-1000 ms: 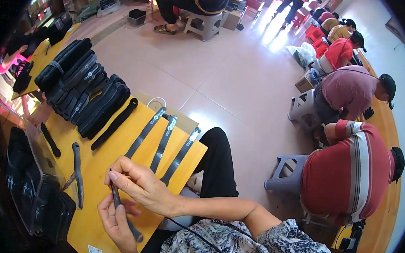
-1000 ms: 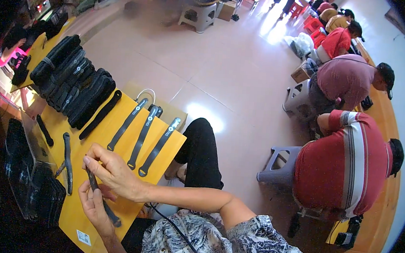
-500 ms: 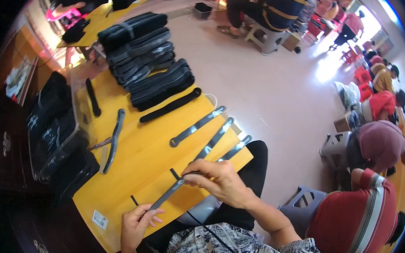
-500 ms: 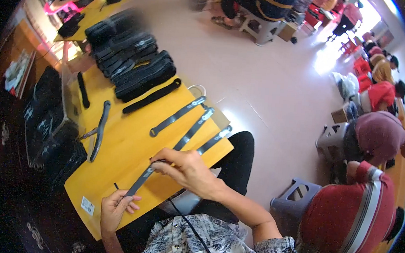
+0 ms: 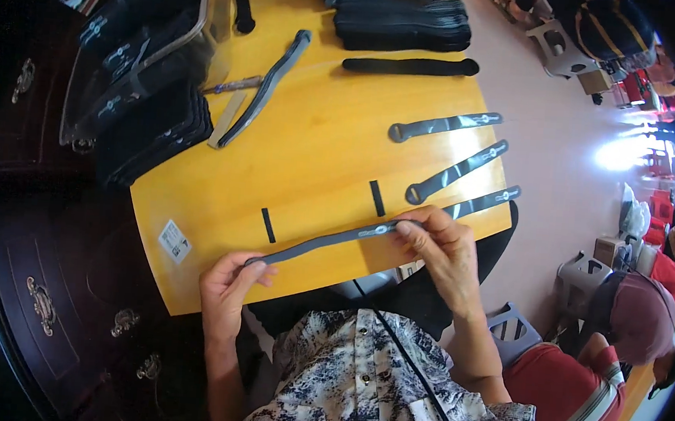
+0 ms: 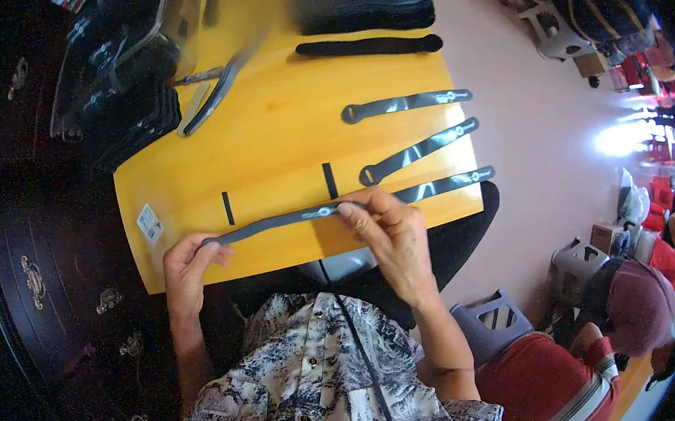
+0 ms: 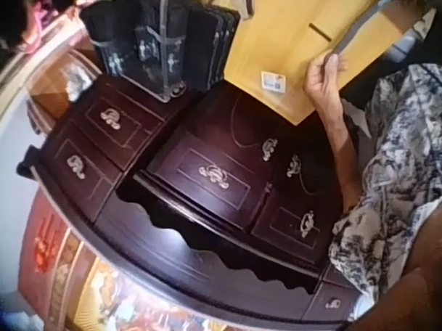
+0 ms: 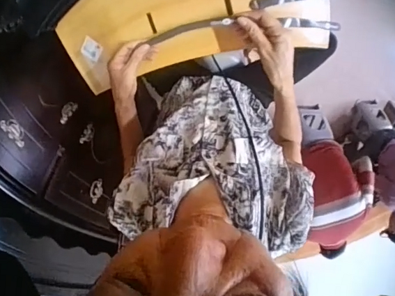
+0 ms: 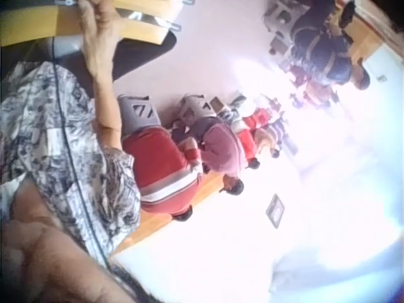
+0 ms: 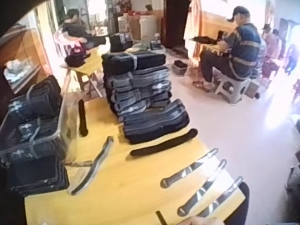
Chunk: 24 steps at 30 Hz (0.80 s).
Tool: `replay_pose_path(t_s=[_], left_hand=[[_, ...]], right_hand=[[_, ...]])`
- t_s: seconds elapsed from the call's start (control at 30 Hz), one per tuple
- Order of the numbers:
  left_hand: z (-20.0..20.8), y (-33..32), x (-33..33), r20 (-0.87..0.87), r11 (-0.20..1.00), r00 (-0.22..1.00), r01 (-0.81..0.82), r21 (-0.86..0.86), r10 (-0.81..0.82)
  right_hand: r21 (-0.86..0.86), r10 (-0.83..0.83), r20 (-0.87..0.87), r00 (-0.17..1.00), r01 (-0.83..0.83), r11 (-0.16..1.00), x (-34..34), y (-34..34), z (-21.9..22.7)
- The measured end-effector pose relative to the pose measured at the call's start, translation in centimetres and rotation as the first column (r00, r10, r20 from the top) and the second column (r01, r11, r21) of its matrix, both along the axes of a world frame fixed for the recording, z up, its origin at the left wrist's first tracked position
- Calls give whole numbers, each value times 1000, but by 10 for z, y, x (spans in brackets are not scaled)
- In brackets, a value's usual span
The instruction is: Assembling and organizing black fabric straps by attaching labels and fasteners.
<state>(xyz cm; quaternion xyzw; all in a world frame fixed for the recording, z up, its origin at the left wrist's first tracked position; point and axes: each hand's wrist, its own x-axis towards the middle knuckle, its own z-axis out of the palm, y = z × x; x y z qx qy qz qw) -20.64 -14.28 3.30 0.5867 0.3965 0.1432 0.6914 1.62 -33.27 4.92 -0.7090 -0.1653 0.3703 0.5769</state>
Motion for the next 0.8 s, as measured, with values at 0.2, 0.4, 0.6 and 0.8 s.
replay_pose_path(t_s=[0.2,0.4,0.6,0.8], left_hand=[[2,10,13,-30,989,999,16,145,-11],[-5,16,37,-82,977,990,-101,188,118],[-13,22,47,-71,955,985,-136,265,160],[-18,27,45,-115,938,980,-119,327,164]], right_hand=[[-131,9,248,969,25,991,18,17,-3],[-303,187,606,773,7,953,27,37,-4],[-325,254,807,534,42,945,38,46,-15],[-330,274,799,535,9,944,39,47,-19]])
